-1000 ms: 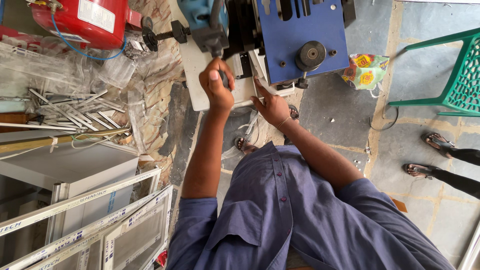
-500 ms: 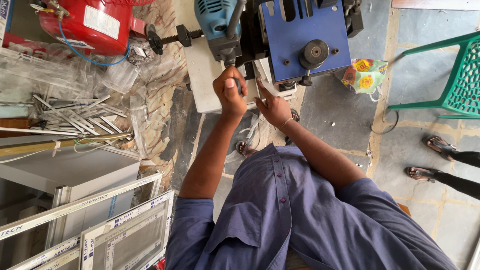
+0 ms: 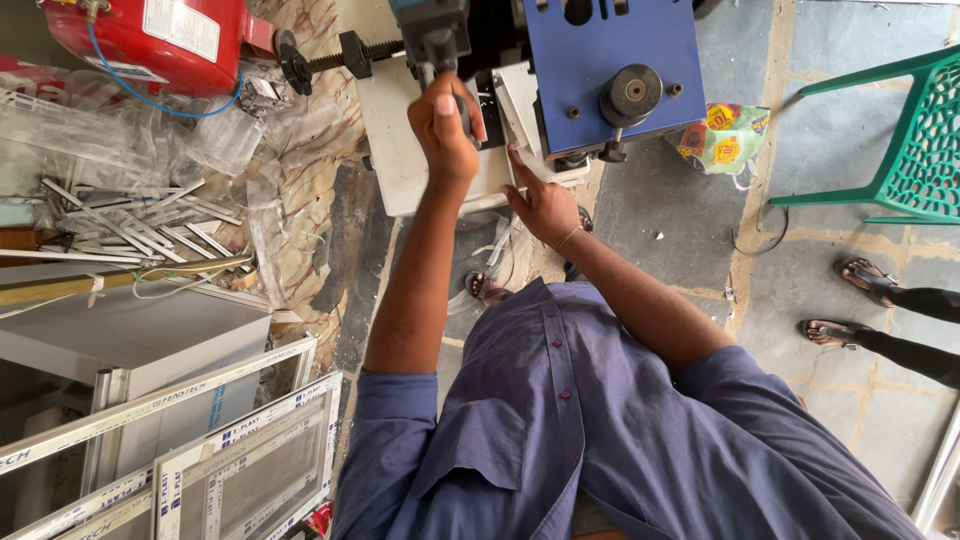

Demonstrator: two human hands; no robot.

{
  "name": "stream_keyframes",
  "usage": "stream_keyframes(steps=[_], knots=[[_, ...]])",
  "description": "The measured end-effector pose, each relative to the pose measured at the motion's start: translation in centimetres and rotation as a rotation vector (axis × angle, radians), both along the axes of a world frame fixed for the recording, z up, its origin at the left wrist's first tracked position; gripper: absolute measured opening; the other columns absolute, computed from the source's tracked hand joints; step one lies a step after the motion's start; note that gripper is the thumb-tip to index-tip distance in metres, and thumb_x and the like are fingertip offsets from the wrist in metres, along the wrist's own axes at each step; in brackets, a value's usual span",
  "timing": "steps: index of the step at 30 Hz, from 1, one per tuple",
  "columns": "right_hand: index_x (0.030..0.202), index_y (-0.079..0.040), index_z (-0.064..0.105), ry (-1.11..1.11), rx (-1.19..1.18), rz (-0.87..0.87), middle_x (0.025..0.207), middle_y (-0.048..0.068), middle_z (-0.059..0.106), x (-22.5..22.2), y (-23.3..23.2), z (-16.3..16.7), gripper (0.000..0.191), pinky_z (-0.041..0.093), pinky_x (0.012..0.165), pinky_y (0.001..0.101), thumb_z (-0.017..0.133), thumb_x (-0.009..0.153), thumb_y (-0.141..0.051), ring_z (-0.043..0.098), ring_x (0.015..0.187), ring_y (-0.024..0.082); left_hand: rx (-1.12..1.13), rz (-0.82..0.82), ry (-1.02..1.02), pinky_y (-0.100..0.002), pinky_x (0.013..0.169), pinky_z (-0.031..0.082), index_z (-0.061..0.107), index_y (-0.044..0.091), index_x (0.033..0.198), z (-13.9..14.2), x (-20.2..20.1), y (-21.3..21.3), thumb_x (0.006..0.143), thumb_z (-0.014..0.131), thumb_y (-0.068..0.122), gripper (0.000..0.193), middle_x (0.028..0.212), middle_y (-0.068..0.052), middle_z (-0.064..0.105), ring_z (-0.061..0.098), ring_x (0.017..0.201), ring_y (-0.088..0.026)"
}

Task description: The person uses a bench-mounted cutting machine to cut a long metal rod into shorter pieces. They position the rod, operate the cutting lever, and remove the cut pieces, repeating the process several times.

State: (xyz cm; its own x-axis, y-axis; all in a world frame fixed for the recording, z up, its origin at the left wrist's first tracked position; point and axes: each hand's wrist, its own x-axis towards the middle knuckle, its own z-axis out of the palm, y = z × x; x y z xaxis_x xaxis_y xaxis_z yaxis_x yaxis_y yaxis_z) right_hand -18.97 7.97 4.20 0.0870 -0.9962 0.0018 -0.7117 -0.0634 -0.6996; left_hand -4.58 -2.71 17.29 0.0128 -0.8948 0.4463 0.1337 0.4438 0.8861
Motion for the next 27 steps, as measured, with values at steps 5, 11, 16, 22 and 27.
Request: stream_keyframes(steps=[5, 11, 16, 22, 27], knots=[[0.163, -0.023, 0.031, 0.037, -0.012, 0.006, 0.053, 0.007, 0.059, -0.2, -0.5, 0.3, 0.071, 0.050, 0.048, 0.0422, 0.065, 0.102, -0.037, 0.063, 0.047, 0.027, -0.032, -0.006, 0.015, -0.026, 0.041, 0.034, 0.045, 0.007, 0.067, 1.5, -0.4, -4.0, 0.103, 0.038, 0.071, 0.074, 0.051, -0.003, 0.047, 0.047, 0.041, -0.011], [0.164, -0.022, 0.031, -0.002, -0.066, 0.014, 0.061, 0.008, 0.063, -0.2, -0.5, 0.0, 0.070, 0.052, 0.051, 0.0432, 0.064, 0.103, -0.033, 0.066, 0.053, 0.029, -0.036, -0.050, 0.017, -0.027, 0.042, 0.038, 0.045, 0.006, 0.069, 2.3, -0.3, -5.1, 0.105, 0.037, 0.066, 0.071, 0.052, -0.004, 0.048, 0.051, 0.043, -0.012], [0.163, -0.018, 0.031, 0.046, -0.028, 0.083, 0.056, 0.008, 0.060, -1.0, 1.4, -0.5, 0.071, 0.051, 0.051, 0.0429, 0.064, 0.102, -0.032, 0.061, 0.047, 0.027, -0.002, -0.070, 0.030, -0.027, 0.046, 0.042, 0.046, 0.005, 0.071, 1.5, -0.2, -5.1, 0.105, 0.038, 0.064, 0.069, 0.055, -0.005, 0.049, 0.053, 0.046, -0.014], [0.161, -0.023, 0.037, 0.099, 0.208, 0.122, 0.059, 0.008, 0.063, -4.8, 9.9, 2.6, 0.073, 0.057, 0.060, 0.0423, 0.067, 0.096, -0.034, 0.063, 0.049, 0.025, 0.106, 0.194, -0.273, -0.030, 0.063, 0.048, 0.060, 0.006, 0.107, -1.8, 0.7, -2.3, 0.103, 0.039, 0.064, 0.061, 0.094, -0.007, 0.061, 0.057, 0.079, -0.012], [0.153, -0.030, 0.046, 0.052, 0.464, 0.054, 0.084, 0.006, 0.078, -9.2, 18.2, 6.8, 0.068, 0.060, 0.070, 0.0384, 0.072, 0.091, -0.031, 0.075, 0.070, 0.023, 0.247, 0.330, -0.396, -0.041, 0.110, 0.044, 0.038, 0.004, 0.147, -8.3, 0.8, 7.9, 0.109, 0.058, 0.044, 0.059, 0.147, -0.011, 0.041, 0.045, 0.136, -0.023]])
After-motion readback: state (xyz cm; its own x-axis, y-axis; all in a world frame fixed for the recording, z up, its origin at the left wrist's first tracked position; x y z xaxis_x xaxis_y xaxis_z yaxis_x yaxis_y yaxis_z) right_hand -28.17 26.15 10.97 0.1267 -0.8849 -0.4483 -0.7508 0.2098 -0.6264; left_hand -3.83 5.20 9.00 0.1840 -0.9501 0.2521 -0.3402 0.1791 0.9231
